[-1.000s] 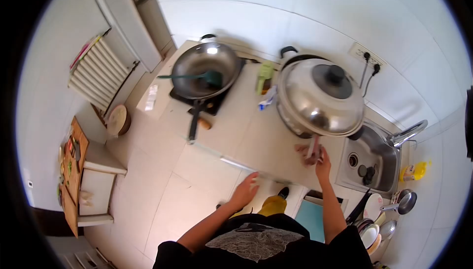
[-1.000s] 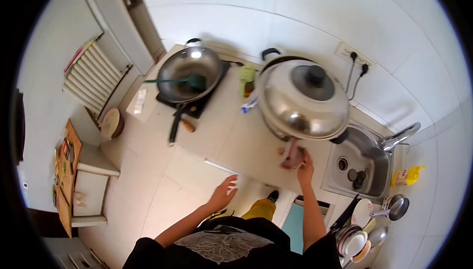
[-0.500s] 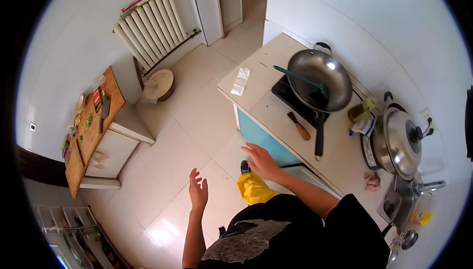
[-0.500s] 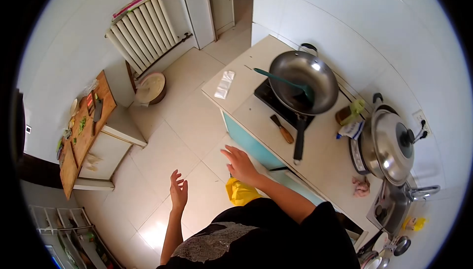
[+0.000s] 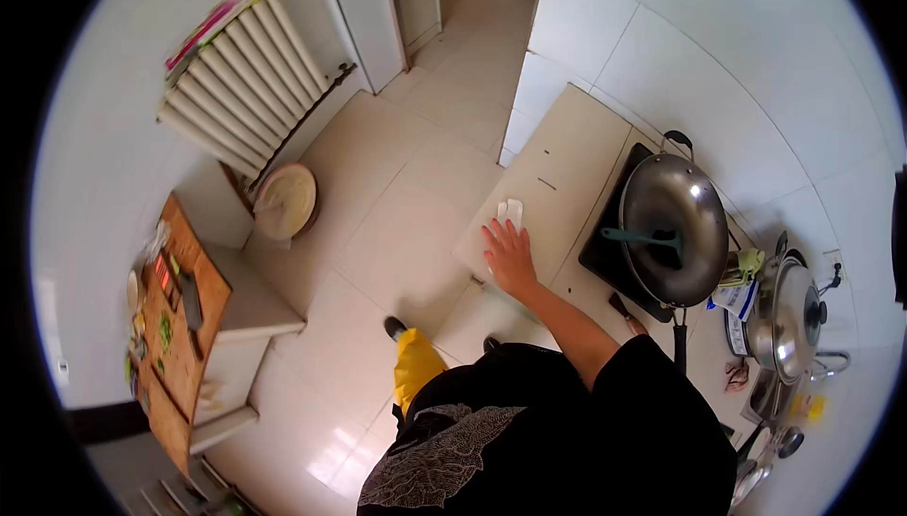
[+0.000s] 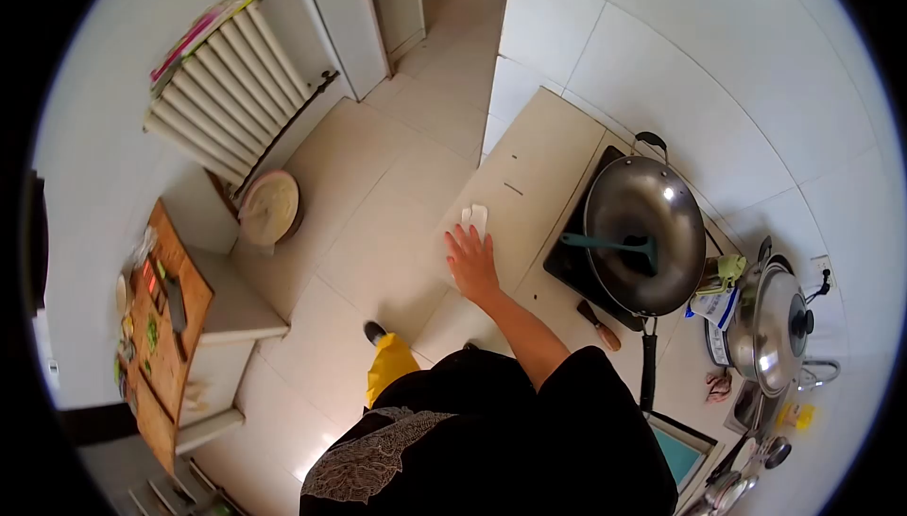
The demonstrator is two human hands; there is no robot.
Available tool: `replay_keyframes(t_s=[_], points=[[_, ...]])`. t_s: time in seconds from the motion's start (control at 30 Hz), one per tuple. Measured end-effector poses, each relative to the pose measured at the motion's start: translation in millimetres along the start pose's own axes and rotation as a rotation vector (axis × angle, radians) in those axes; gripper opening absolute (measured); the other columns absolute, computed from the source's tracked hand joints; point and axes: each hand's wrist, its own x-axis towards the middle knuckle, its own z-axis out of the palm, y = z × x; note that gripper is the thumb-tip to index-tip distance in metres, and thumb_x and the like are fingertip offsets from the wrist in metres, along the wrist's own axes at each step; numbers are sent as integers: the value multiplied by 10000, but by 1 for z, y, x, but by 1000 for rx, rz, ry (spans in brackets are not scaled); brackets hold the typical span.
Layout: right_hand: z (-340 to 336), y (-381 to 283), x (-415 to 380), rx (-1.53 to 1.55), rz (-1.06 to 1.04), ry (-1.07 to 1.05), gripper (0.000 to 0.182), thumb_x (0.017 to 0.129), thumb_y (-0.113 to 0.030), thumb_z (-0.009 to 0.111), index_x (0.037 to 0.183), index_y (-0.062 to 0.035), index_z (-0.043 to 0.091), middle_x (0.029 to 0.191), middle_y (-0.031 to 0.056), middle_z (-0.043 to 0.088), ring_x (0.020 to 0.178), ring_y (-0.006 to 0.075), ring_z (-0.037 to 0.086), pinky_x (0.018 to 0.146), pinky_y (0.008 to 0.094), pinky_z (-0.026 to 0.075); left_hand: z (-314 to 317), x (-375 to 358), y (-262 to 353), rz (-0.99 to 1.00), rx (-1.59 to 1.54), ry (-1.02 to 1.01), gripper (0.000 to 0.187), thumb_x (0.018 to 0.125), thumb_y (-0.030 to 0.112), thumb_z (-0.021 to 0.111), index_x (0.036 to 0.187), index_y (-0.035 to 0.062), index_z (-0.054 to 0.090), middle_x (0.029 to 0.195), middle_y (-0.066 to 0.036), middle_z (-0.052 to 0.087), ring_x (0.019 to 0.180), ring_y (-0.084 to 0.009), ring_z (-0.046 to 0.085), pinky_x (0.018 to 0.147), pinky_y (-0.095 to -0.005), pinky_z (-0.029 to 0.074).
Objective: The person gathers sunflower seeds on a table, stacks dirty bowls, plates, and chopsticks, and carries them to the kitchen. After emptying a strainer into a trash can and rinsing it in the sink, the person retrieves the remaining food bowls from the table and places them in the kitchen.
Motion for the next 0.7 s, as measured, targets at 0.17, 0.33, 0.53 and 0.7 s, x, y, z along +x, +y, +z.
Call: replay_keyframes(t_s=[0.17,0.33,0.53,0.7], points=[[22,42,23,-248,211,58,466,807,-218,495,1238,-93,369,1307,119,315,1212,315,272,959,528,214,-115,110,102,146,78,-28,521,713,162,566,1162,-30,386,1089,-251,477,1022,-371,457,870,-401,371],[3,25,73,-264,559,122,442,814,-204,488,1222,-81,373,1297,122,323,1211,321,265,965,513,202,-305,264,291,633,34,258,538,724,170,558,1178,-58,383,1136,-268,448,1082,-375,421,918,-398,342],[7,-15,223,-62,532,213,406,797,-175,519,1175,-75,408,1268,114,351,1178,302,312,972,482,208,-468,288,690,1171,-43,409,414,785,121,528,1155,-33,425,1149,-198,466,1075,-332,436,897,-373,363],[57,28,417,82,536,324,388,785,-151,534,1150,-78,424,1215,108,409,1131,279,372,958,478,233,-475,238,970,1547,-103,234,383,773,90,544,1132,16,433,1070,-179,487,939,-304,494,804,-373,416]])
